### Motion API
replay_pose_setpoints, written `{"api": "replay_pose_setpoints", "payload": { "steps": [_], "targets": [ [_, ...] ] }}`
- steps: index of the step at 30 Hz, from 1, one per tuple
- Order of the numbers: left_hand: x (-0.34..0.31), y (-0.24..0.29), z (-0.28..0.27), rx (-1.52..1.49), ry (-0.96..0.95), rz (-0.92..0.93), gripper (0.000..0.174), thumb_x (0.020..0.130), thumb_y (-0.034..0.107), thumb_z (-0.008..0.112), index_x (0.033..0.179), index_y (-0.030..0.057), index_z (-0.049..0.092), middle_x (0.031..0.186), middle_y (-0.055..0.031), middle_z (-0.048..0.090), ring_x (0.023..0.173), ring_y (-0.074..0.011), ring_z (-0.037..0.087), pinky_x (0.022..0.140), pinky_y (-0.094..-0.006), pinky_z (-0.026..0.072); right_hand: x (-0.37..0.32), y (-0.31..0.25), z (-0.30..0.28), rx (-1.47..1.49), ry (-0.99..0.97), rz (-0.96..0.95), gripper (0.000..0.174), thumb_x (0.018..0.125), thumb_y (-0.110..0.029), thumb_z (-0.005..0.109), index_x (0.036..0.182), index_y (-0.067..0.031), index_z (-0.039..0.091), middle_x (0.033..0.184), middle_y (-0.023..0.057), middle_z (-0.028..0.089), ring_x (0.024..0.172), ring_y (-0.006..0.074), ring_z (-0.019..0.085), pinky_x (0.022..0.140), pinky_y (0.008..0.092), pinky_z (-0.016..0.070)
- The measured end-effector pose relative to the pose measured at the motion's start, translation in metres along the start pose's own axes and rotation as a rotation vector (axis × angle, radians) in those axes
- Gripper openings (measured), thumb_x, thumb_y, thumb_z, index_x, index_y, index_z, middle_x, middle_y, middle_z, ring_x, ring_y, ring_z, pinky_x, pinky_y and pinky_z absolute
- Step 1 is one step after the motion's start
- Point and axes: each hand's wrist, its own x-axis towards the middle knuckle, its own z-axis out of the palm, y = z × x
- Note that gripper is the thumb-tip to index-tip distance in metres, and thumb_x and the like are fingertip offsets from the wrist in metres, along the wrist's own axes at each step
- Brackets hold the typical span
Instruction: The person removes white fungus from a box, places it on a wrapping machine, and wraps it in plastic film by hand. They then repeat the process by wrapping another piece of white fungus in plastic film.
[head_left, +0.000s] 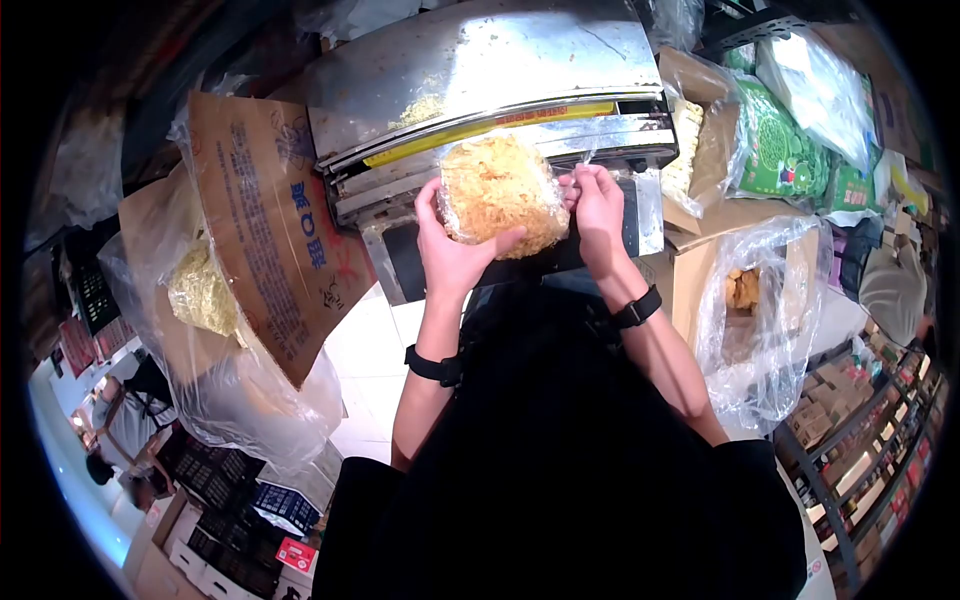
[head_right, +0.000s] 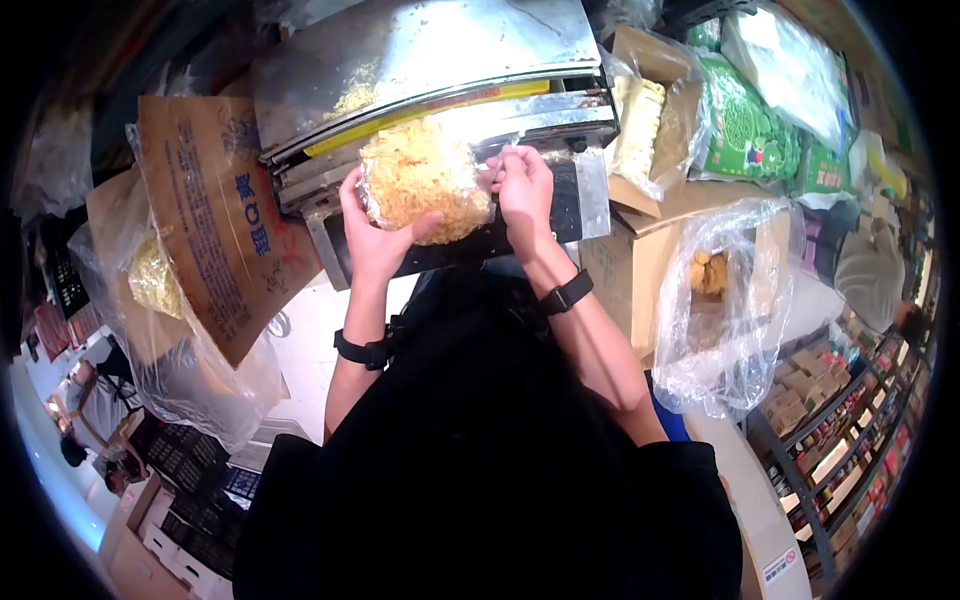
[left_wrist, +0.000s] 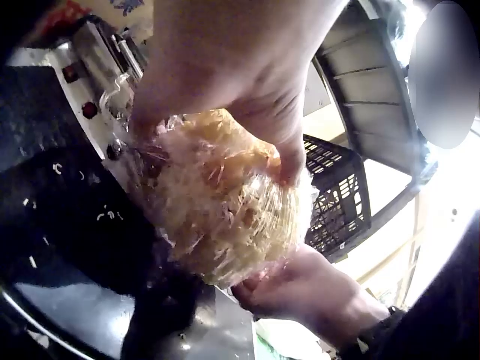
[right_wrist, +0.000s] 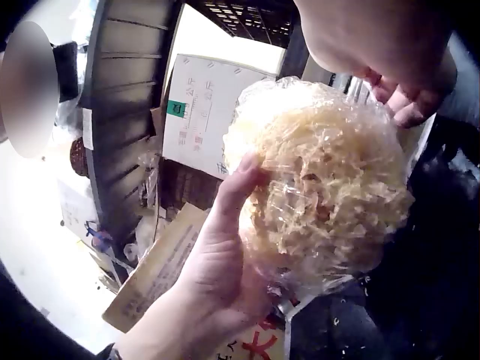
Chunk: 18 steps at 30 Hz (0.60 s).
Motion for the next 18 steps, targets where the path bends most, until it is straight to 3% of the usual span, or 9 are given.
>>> {"api": "replay_pose_setpoints", "payload": {
  "steps": [6,8,13,17,18],
  "targets": [
    [0.001,-0.006,-0.002,-0.097,-0.016,-0.031,0.097,0.054,0.019,0.091,0.129,0.0024,0.031,0.119,-0.0133,0.050,0.108,-0.0220,0.053,0.091,-0.0335,0.0465,-0.007,0.001,0.001,0.089,0.123,0.027,0.019,0.097,-0.020,0.045,0.092,-0.0021,0.049,0.074,0.0070,0.056,0.061,0.0148,0.060,0.050,0.0237,0.0425],
    [0.001,-0.008,-0.004,-0.084,-0.032,-0.026,0.097,0.055,0.019,0.090,0.129,0.0023,0.031,0.119,-0.0133,0.049,0.108,-0.0221,0.053,0.091,-0.0335,0.0465,-0.006,0.002,0.002,-0.029,0.143,-0.039,0.023,0.097,-0.022,0.043,0.089,-0.0018,0.049,0.072,0.0053,0.054,0.060,0.0144,0.060,0.048,0.0238,0.0412],
    [-0.001,-0.010,-0.004,-0.015,-0.045,0.001,0.097,0.055,0.017,0.090,0.129,0.0021,0.030,0.119,-0.0132,0.048,0.109,-0.0217,0.052,0.092,-0.0336,0.0461,-0.002,0.003,0.000,-0.153,0.051,-0.050,0.032,0.098,-0.026,0.040,0.082,-0.0001,0.051,0.065,0.0022,0.048,0.054,0.0130,0.057,0.048,0.0246,0.0412],
    [0.000,-0.011,-0.001,-0.128,0.005,-0.013,0.098,0.051,0.026,0.092,0.127,0.0026,0.034,0.117,-0.0153,0.051,0.108,-0.0222,0.053,0.092,-0.0338,0.0450,0.000,0.008,0.003,-0.133,0.143,-0.151,0.037,0.099,-0.028,0.039,0.079,0.0014,0.051,0.060,0.0007,0.043,0.050,0.0122,0.054,0.048,0.0258,0.0430],
    [-0.001,-0.011,-0.001,-0.136,0.009,-0.009,0.098,0.052,0.027,0.092,0.127,0.0026,0.034,0.117,-0.0152,0.051,0.108,-0.0223,0.053,0.092,-0.0340,0.0449,-0.001,0.008,0.002,-0.106,0.146,-0.115,0.034,0.100,-0.026,0.037,0.074,-0.0059,0.047,0.063,-0.0023,0.040,0.053,0.0083,0.040,0.056,0.0248,0.0455]
  ]
}}
